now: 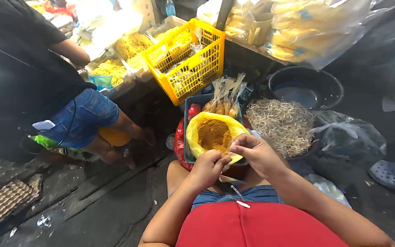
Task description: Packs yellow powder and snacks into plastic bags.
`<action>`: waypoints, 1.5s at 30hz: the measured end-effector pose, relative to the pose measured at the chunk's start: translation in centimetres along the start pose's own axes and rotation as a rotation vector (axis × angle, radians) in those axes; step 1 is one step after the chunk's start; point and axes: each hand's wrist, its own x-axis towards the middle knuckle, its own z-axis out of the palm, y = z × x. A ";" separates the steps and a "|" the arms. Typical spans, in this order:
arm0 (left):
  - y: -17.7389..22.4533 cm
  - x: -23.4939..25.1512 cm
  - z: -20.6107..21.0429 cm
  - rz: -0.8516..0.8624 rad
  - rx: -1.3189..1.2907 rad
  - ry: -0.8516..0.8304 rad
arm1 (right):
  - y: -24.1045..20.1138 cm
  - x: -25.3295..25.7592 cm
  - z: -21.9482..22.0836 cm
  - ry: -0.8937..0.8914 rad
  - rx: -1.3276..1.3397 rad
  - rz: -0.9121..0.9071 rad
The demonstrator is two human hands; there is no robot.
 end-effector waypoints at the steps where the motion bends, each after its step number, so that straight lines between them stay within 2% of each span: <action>1: 0.1 0.0 -0.4 -0.020 0.025 -0.043 | -0.1 0.0 0.0 0.001 0.012 0.021; 2: 0.1 0.0 -0.5 -0.026 0.026 -0.052 | -0.3 0.1 0.1 0.002 0.019 0.042; 5: -0.5 -0.3 -0.4 -0.024 -0.059 0.057 | -0.7 0.5 0.2 -0.010 0.028 0.058; 8: -0.7 -0.4 -1.1 -0.088 -0.082 0.073 | -1.2 0.7 0.3 -0.135 -0.044 0.029; 11: -0.6 -0.2 -1.4 0.057 -0.049 0.106 | -0.8 0.2 1.4 -0.309 -0.306 -0.069; 13: -0.2 0.0 -1.2 0.168 -0.076 0.146 | -0.7 0.2 2.1 -0.304 -0.410 -0.150; 14: -0.1 0.0 -1.4 0.218 -0.084 0.090 | -1.2 0.6 2.0 -0.251 -0.401 -0.182; 16: 0.2 -0.3 -2.2 0.249 -0.063 -0.153 | -2.7 2.1 0.7 -0.111 -0.295 -0.228; 18: -0.1 -0.7 -2.9 0.183 0.003 -0.390 | -4.6 3.1 -1.2 0.009 -0.177 -0.257; 20: -0.7 -0.9 -3.4 0.067 0.024 -0.472 | -6.0 3.3 -2.1 0.086 -0.105 -0.274; 22: -0.9 -0.9 -3.1 0.017 -0.023 -0.318 | -5.4 3.0 -1.9 0.084 -0.133 -0.263; 25: -0.2 0.1 -1.8 0.042 -0.198 -0.007 | -2.2 2.0 0.0 -0.062 -0.211 -0.192; 27: 0.2 0.8 -1.2 0.067 -0.274 0.111 | -0.9 1.2 1.4 -0.165 -0.236 -0.139; 29: 0.4 0.7 -1.2 0.056 -0.261 0.081 | -0.6 1.1 1.7 -0.156 -0.292 -0.121; 32: -0.2 -0.4 -2.5 0.021 -0.099 -0.279 | -1.7 2.7 -0.8 0.024 -0.262 -0.169; 34: -0.8 -0.8 -2.9 -0.023 -0.052 -0.399 | -2.7 3.5 -2.6 0.114 -0.194 -0.176; 36: -1.2 -0.8 -2.9 -0.033 -0.067 -0.347 | -2.4 3.3 -2.4 0.092 -0.191 -0.157; 40: -0.2 0.3 -1.0 -0.075 -0.179 -0.039 | 0.2 1.7 0.9 -0.019 -0.199 -0.010; 42: -0.2 0.3 -1.1 -0.091 -0.176 -0.067 | 0.0 2.3 0.8 0.048 -0.157 -0.036; 45: -1.7 -0.6 -1.9 -0.136 -0.206 -0.102 | -1.8 3.2 -1.7 0.167 -0.165 -0.183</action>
